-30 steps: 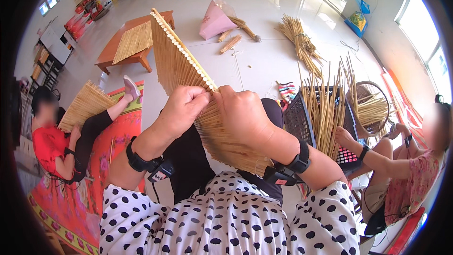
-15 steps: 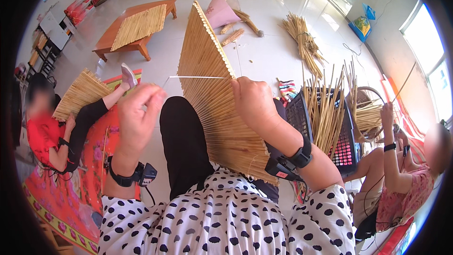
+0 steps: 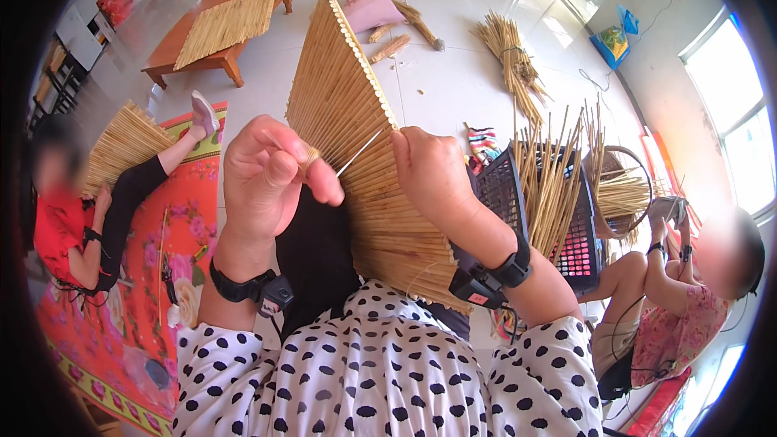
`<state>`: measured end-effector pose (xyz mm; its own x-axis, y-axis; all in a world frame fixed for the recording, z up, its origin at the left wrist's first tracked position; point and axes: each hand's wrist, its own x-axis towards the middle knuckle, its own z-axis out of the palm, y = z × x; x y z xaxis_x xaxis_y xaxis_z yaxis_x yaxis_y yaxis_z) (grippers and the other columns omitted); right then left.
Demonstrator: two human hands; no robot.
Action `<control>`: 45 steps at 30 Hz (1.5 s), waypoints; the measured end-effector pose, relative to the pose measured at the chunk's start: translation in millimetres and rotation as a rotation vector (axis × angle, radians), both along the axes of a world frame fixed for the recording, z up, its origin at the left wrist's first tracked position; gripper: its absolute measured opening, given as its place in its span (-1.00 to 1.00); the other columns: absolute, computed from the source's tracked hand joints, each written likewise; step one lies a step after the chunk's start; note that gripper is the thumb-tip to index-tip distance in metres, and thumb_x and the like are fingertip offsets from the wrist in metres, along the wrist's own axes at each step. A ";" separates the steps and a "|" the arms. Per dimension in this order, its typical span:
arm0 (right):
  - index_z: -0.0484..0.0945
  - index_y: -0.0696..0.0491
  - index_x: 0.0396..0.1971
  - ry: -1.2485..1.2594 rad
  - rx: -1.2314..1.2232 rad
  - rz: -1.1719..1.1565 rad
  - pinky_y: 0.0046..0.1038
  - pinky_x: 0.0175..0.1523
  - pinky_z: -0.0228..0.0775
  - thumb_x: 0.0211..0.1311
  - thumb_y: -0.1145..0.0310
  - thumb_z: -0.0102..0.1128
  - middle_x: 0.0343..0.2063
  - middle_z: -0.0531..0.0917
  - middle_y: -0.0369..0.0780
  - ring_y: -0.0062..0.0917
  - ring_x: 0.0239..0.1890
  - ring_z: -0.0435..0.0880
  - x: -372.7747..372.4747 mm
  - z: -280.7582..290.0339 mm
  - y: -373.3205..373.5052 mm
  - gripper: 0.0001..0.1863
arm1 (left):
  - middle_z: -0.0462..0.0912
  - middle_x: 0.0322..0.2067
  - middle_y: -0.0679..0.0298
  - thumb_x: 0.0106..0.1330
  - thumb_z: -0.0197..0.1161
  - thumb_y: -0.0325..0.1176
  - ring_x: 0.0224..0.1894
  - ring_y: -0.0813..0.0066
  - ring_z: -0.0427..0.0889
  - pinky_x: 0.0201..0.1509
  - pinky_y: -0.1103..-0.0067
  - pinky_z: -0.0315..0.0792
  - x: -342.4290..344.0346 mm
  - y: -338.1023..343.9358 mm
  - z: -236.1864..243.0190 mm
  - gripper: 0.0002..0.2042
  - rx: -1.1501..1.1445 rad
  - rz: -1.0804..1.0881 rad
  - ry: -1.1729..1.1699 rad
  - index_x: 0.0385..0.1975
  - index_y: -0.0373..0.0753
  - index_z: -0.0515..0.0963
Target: The person sits on the floor and weaves a bamboo mat by threading a white string through the edges of bamboo strips. They repeatedly pull the string through the mat and adjust the alignment of the strips.
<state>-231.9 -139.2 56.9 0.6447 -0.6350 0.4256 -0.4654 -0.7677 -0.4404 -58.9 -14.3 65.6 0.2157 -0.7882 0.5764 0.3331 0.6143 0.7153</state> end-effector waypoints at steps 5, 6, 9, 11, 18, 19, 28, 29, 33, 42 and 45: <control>0.55 0.18 -0.51 0.007 -0.020 -0.046 -0.09 -0.41 0.45 0.43 0.31 0.05 -0.67 0.55 0.06 0.04 -0.55 0.59 -10.1 0.4 -2.0 -0.67 | 0.53 -0.43 0.39 0.46 0.19 -0.38 -0.56 0.77 0.33 -0.53 0.75 0.25 36.4 31.6 22.8 -0.90 0.088 0.267 -0.259 -0.21 -0.27 0.53; 0.55 0.18 -0.52 -0.006 -0.025 -0.056 -0.09 -0.41 0.45 0.43 0.31 0.05 -0.67 0.55 0.06 0.04 -0.55 0.59 -13.4 -0.7 -4.2 -0.67 | 0.50 -0.43 0.41 0.45 0.19 -0.40 -0.55 0.77 0.30 -0.53 0.76 0.24 54.0 43.2 23.5 -0.91 0.069 0.363 -0.201 -0.18 -0.26 0.54; 0.54 0.19 -0.53 -0.034 -0.039 -0.080 -0.10 -0.42 0.45 0.43 0.31 0.05 -0.68 0.55 0.06 0.04 -0.56 0.59 -17.4 -4.4 -8.8 -0.67 | 0.48 -0.37 0.40 0.48 0.15 -0.35 -0.58 0.76 0.20 -0.51 0.76 0.14 148.1 110.3 35.3 -0.76 0.026 0.488 -0.195 0.04 -0.32 0.48; 0.54 0.19 -0.54 -0.043 -0.055 -0.081 -0.10 -0.42 0.46 0.43 0.32 0.05 -0.67 0.56 0.05 0.04 -0.57 0.59 -12.3 -4.0 -9.8 -0.66 | 0.46 -0.40 0.40 0.43 0.19 -0.37 -0.58 0.74 0.21 -0.51 0.75 0.15 195.7 174.1 57.3 -0.76 0.078 0.660 -0.280 0.01 -0.32 0.50; 0.52 0.16 -0.48 0.084 -0.012 -0.045 -0.11 -0.46 0.50 0.44 0.26 0.05 -0.74 0.54 0.02 0.00 -0.62 0.61 9.7 -6.0 10.7 -0.67 | 0.38 -0.50 0.41 0.25 0.30 -0.47 -0.58 0.69 0.25 -0.49 0.70 0.19 213.5 246.3 55.3 -0.75 0.488 1.012 -0.618 -0.08 -0.33 0.57; 0.52 0.16 -0.49 0.059 0.024 -0.060 -0.18 -0.46 0.43 0.39 0.35 0.09 -0.72 0.51 0.00 -0.02 -0.61 0.58 12.2 -4.3 15.7 -0.74 | 0.37 -0.51 0.41 0.22 0.31 -0.48 -0.58 0.68 0.25 -0.49 0.69 0.19 205.2 252.2 62.2 -0.75 0.540 1.039 -0.683 -0.09 -0.33 0.57; 0.46 0.12 -0.51 0.147 0.091 -0.046 -0.24 -0.57 0.49 0.36 0.17 0.14 -0.83 0.52 -0.19 -0.24 -0.76 0.59 48.5 -5.0 47.1 -0.66 | 0.28 -0.64 0.42 -0.01 0.45 -0.60 -0.58 0.61 0.30 -0.46 0.62 0.24 127.5 264.0 51.6 -0.70 0.851 1.152 -1.322 -0.21 -0.33 0.66; 0.45 0.14 -0.49 0.211 0.104 -0.028 -0.28 -0.57 0.49 0.33 0.17 0.15 -0.79 0.55 -0.20 -0.27 -0.74 0.61 51.5 -5.7 47.1 -0.66 | 0.32 -0.64 0.36 0.03 0.44 -0.59 -0.59 0.58 0.33 -0.49 0.59 0.23 119.3 260.8 47.5 -0.74 0.852 1.168 -1.420 -0.23 -0.34 0.66; 0.43 0.19 -0.44 0.155 0.178 -0.020 -0.27 -0.53 0.48 0.26 0.18 0.22 -0.66 0.60 -0.08 -0.19 -0.65 0.63 65.6 -18.4 50.4 -0.66 | 0.41 -0.62 0.19 0.10 0.38 -0.58 -0.62 0.48 0.39 -0.54 0.55 0.20 107.2 251.1 31.3 -0.84 0.752 1.049 -1.674 -0.30 -0.35 0.64; 0.43 0.19 -0.35 0.074 0.117 -0.044 -0.33 -0.55 0.46 0.21 0.25 0.24 -0.61 0.57 -0.15 -0.31 -0.62 0.64 60.6 -30.4 56.2 -0.70 | 0.44 -0.65 0.35 0.19 0.32 -0.55 -0.57 0.69 0.33 -0.52 0.64 0.14 147.0 253.3 -12.8 -0.94 1.043 0.917 -1.150 -0.46 -0.39 0.58; 0.45 0.21 -0.32 0.058 0.069 -0.032 -0.35 -0.55 0.46 0.19 0.25 0.25 -0.67 0.56 -0.19 -0.32 -0.66 0.62 64.6 -32.9 64.4 -0.70 | 0.48 -0.63 0.37 0.21 0.31 -0.51 -0.56 0.68 0.36 -0.47 0.65 0.21 164.6 256.6 -27.7 -0.91 1.128 0.945 -1.082 -0.47 -0.39 0.59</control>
<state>-167.2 -74.8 24.0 0.6457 -0.6823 0.3429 -0.5157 -0.7208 -0.4632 105.7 242.4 37.9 0.7048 -0.7037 0.0895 -0.6377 -0.5733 0.5145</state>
